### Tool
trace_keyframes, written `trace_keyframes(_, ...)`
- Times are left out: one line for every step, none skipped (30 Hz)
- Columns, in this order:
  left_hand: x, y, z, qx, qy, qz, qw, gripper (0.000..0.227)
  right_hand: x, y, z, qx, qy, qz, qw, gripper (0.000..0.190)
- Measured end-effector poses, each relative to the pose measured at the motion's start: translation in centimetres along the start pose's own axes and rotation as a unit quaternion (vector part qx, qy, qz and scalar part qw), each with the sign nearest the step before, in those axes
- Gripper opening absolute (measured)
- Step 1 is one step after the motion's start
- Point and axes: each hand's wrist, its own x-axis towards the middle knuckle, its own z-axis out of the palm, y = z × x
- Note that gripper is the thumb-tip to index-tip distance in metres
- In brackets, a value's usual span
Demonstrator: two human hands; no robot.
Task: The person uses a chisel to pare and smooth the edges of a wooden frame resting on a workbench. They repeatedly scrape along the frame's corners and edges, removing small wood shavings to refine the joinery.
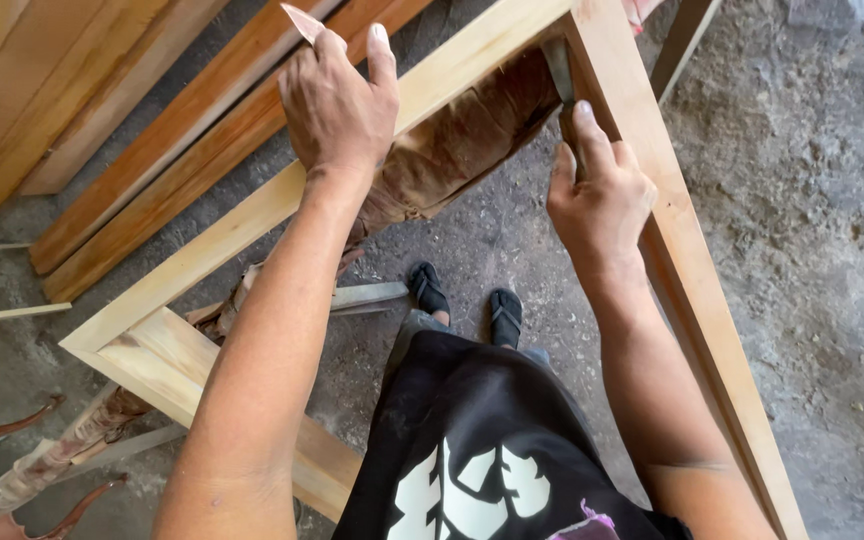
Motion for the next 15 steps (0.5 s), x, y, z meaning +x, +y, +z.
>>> trace_keyframes(0.3, -0.1, 0.0, 0.003, 0.001, -0.005, 1.000, 0.048, 0.2, 0.0, 0.2, -0.006, 0.011, -0.005, 1.000, 0.045)
trace_keyframes(-0.2, -0.2, 0.0, 0.006, -0.007, -0.012, 1.000, 0.048, -0.3, -0.1, 0.1, -0.002, -0.004, 0.002, 1.000, 0.044)
trace_keyframes(-0.7, -0.3, 0.1, 0.010, -0.015, -0.019, 1.000, 0.049, -0.9, -0.1, 0.0, 0.002, -0.019, 0.008, 1.000, 0.043)
trace_keyframes(-0.8, -0.3, 0.1, 0.009, -0.012, -0.017, 1.000, 0.049, -1.1, -0.1, -0.1, 0.005, -0.030, 0.015, 0.999, 0.043)
trace_keyframes(-0.9, -0.2, 0.0, 0.008, -0.009, -0.016, 1.000, 0.049, -1.2, -0.1, -0.3, 0.010, -0.019, 0.001, 1.000, 0.044)
trace_keyframes(-0.2, 0.0, 0.3, 0.004, 0.004, -0.012, 1.000, 0.049, -0.6, 0.0, -0.1, 0.014, 0.002, -0.018, 1.000, 0.046)
trace_keyframes(0.4, 0.1, 0.6, -0.001, 0.004, -0.008, 1.000, 0.048, 0.0, 0.1, 0.1, 0.017, 0.022, -0.036, 0.999, 0.047)
trace_keyframes(0.4, -0.1, 0.4, -0.001, 0.000, -0.010, 1.000, 0.048, 0.2, -0.1, 0.2, 0.014, 0.020, -0.027, 0.999, 0.046)
trace_keyframes(0.3, -0.3, 0.3, -0.001, -0.003, -0.012, 1.000, 0.048, 0.3, -0.2, 0.5, 0.012, 0.017, -0.018, 1.000, 0.045)
trace_keyframes(-0.7, -0.3, 0.5, 0.004, -0.003, -0.011, 1.000, 0.048, -0.5, -0.1, 0.4, 0.004, 0.005, -0.001, 1.000, 0.044)
trace_keyframes(-1.6, -0.4, 0.6, 0.009, -0.003, -0.009, 1.000, 0.047, -1.3, 0.0, 0.3, 0.016, 0.001, 0.003, 1.000, 0.044)
trace_keyframes(-1.5, -0.4, 0.6, 0.014, 0.004, -0.003, 1.000, 0.047, -1.4, -0.1, 0.4, 0.030, 0.006, 0.006, 1.000, 0.044)
trace_keyframes(-1.3, -0.5, 0.5, 0.021, 0.012, 0.001, 1.000, 0.048, -1.3, -0.2, 0.4, 0.044, 0.010, 0.009, 0.999, 0.043)
trace_keyframes(-0.5, -0.3, 0.9, 0.023, 0.026, 0.008, 0.999, 0.049, -0.8, 0.0, 0.6, 0.029, 0.027, -0.008, 0.999, 0.045)
trace_keyframes(0.2, -0.1, 1.1, 0.025, 0.040, 0.015, 0.999, 0.050, -0.3, 0.1, 0.8, 0.014, 0.043, -0.024, 0.999, 0.046)
